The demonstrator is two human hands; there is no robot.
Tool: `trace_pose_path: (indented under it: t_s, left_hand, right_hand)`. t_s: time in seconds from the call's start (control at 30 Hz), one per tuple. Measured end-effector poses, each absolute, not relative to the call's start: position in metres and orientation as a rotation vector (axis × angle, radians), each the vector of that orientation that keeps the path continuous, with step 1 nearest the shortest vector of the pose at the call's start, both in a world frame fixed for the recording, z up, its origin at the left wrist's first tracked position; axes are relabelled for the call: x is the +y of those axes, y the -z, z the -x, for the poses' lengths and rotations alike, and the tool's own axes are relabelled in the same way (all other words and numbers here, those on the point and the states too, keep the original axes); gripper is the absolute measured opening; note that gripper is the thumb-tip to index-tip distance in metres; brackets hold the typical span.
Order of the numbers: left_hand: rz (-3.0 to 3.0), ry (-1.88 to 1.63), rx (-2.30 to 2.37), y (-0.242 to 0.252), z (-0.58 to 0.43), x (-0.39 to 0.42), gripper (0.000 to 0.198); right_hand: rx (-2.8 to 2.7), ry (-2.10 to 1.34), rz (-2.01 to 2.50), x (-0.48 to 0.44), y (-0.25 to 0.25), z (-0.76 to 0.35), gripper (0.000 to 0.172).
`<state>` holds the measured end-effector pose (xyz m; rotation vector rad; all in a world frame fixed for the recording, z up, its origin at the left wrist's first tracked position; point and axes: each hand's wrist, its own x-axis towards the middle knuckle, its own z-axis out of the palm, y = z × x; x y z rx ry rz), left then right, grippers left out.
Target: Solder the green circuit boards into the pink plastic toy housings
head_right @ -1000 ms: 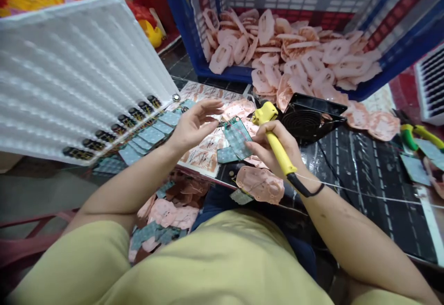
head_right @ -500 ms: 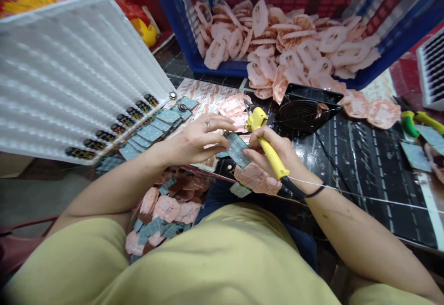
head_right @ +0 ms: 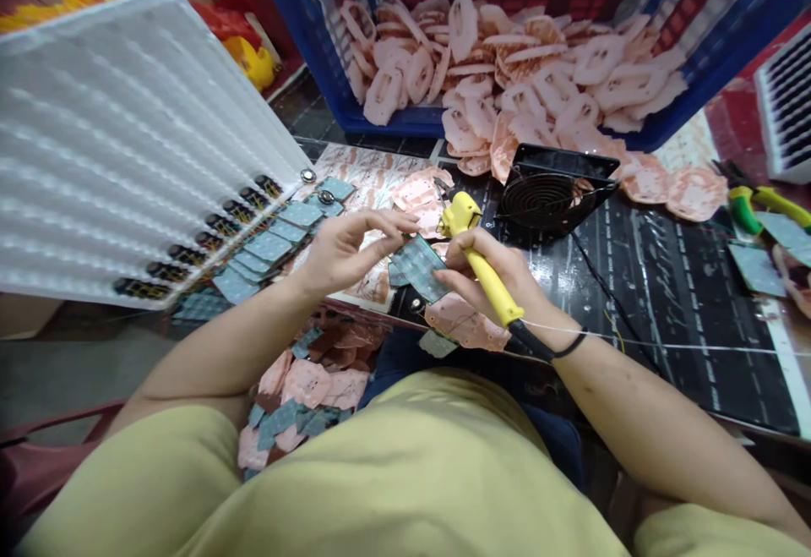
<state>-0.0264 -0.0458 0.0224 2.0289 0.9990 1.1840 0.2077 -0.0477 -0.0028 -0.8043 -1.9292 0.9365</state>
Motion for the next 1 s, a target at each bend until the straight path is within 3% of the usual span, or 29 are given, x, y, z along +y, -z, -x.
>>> trace_pose_path:
  t_s: [0.13, 0.27, 0.6, 1.0]
  left_hand:
    - [-1.533, -1.326, 1.079, -0.022, 0.032, -0.033, 0.043]
    - [-1.457, -1.254, 1.134, -0.016, 0.045, -0.016, 0.045]
    - [-1.871, -0.94, 1.414, 0.015, 0.039, 0.009, 0.014]
    - [-2.31, -0.601, 1.418, 0.022, 0.005, 0.019, 0.012]
  right_hand:
    - [-2.017, -0.744, 0.83, -0.031, 0.015, -0.213, 0.025]
    - [-2.105, -0.489, 0.954, 0.009, 0.033, -0.22, 0.026]
    - [-2.409, -0.491, 0.885, 0.077, 0.051, -0.19, 0.034]
    - [-2.347, -0.368, 0.98, 0.02, 0.042, -0.23, 0.028]
